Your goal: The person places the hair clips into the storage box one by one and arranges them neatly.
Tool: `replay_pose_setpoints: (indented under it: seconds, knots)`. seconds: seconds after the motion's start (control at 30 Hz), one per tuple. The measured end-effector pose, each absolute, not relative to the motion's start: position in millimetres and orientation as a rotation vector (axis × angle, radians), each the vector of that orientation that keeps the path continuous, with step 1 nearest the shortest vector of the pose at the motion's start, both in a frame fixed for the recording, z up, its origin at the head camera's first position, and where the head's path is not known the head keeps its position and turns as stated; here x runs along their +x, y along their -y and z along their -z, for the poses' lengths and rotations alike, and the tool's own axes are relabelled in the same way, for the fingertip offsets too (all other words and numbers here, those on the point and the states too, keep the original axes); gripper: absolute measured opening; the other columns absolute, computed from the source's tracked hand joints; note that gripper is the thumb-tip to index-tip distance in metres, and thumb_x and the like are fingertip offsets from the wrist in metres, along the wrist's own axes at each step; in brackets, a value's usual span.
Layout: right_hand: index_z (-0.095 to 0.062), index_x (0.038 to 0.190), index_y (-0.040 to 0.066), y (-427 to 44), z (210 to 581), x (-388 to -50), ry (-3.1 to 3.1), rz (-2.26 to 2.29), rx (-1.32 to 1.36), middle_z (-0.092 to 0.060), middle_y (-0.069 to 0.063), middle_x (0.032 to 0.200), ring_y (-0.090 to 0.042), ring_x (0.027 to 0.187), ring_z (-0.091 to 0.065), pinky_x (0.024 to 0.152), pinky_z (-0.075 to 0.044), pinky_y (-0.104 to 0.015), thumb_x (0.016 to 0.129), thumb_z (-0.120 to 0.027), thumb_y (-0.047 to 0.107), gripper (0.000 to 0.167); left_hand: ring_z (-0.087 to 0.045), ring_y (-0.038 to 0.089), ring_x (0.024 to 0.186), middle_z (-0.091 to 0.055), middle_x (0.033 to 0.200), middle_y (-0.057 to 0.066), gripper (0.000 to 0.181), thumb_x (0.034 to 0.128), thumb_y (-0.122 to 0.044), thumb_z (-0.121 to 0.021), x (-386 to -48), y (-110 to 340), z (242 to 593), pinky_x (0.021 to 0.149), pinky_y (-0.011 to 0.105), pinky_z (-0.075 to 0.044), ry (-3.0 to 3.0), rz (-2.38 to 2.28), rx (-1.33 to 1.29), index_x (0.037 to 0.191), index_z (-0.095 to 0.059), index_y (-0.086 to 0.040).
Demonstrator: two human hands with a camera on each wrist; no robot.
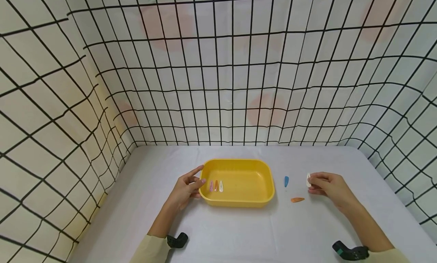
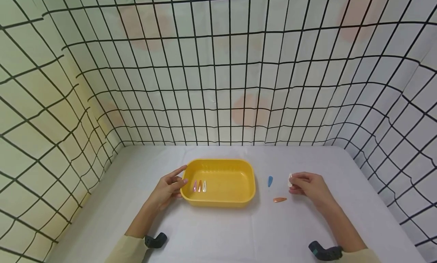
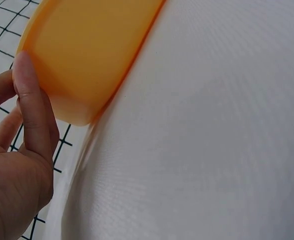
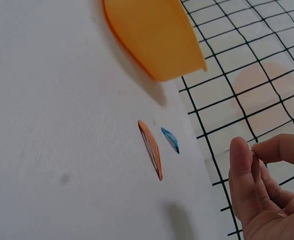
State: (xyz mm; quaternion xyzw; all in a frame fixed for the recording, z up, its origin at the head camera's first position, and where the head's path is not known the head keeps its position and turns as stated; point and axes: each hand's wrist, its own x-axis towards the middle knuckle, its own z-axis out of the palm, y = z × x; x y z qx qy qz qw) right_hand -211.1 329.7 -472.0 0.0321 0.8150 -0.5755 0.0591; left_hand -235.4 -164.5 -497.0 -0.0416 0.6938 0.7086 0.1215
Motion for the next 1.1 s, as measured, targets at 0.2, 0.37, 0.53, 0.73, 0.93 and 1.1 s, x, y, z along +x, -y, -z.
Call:
replay_pose_setpoints:
  seconds: [0.2,0.37,0.53,0.73,0.93,1.1]
  knots:
    - [-0.053,0.131,-0.015,-318.8,465.4,-215.4,-2.420,1.780,0.077,-0.069,0.000,0.092,-0.010,0.081,-0.072,0.077,-0.064,-0.026,0.105,-0.062,0.026,0.050,-0.062,0.013,0.059,-0.056,0.102,0.008,0.062,0.0921,-0.012,-0.078,-235.0,164.6,496.1,0.056,0.024,-0.060,-2.015,-2.076,-0.114,0.147,-0.058,-0.033]
    - [-0.053,0.129,-0.016,-308.9,462.1,-218.4,-2.377,1.828,0.017,-0.068,-0.001,0.090,-0.011,0.080,-0.071,0.077,-0.064,-0.026,0.105,-0.061,0.025,0.048,-0.063,0.013,0.059,-0.056,0.102,0.007,0.062,0.0932,-0.010,-0.076,-234.9,165.2,496.9,0.055,0.024,-0.060,-2.005,-2.086,-0.094,0.148,-0.057,-0.032]
    - [-0.053,0.126,-0.016,-296.0,461.7,-222.2,-2.360,1.847,0.004,-0.066,-0.003,0.089,-0.012,0.078,-0.070,0.076,-0.064,-0.025,0.106,-0.060,0.024,0.045,-0.061,0.012,0.057,-0.056,0.099,0.007,0.062,0.0925,-0.011,-0.077,-233.7,166.3,498.8,0.054,0.023,-0.060,-1.993,-2.086,-0.112,0.148,-0.057,-0.032]
    - [-0.054,0.122,-0.015,-275.3,455.1,-228.1,-2.386,1.823,-0.034,-0.063,-0.005,0.086,-0.014,0.074,-0.068,0.074,-0.063,-0.023,0.105,-0.058,0.022,0.041,-0.062,0.011,0.058,-0.056,0.100,0.007,0.062,0.0919,-0.012,-0.078,-232.9,166.7,499.3,0.054,0.023,-0.060,-1.997,-2.088,-0.118,0.147,-0.057,-0.031]
    - [-0.057,0.110,-0.012,-255.0,448.2,-232.8,-2.285,1.897,-0.082,-0.062,-0.004,0.081,-0.014,0.071,-0.065,0.070,-0.063,-0.023,0.104,-0.058,0.015,0.028,-0.062,0.012,0.059,-0.056,0.102,0.008,0.061,0.0919,-0.014,-0.078,-234.1,166.3,498.8,0.055,0.023,-0.060,-2.007,-2.080,-0.106,0.147,-0.058,-0.033]
    - [-0.057,0.114,-0.013,-240.1,448.8,-236.1,-2.247,1.912,-0.083,-0.063,-0.007,0.085,-0.014,0.072,-0.065,0.072,-0.063,-0.023,0.102,-0.060,0.014,0.029,-0.063,0.012,0.059,-0.056,0.101,0.008,0.062,0.0915,-0.015,-0.079,-235.1,166.3,500.0,0.055,0.023,-0.060,-2.000,-2.084,-0.081,0.147,-0.057,-0.032]
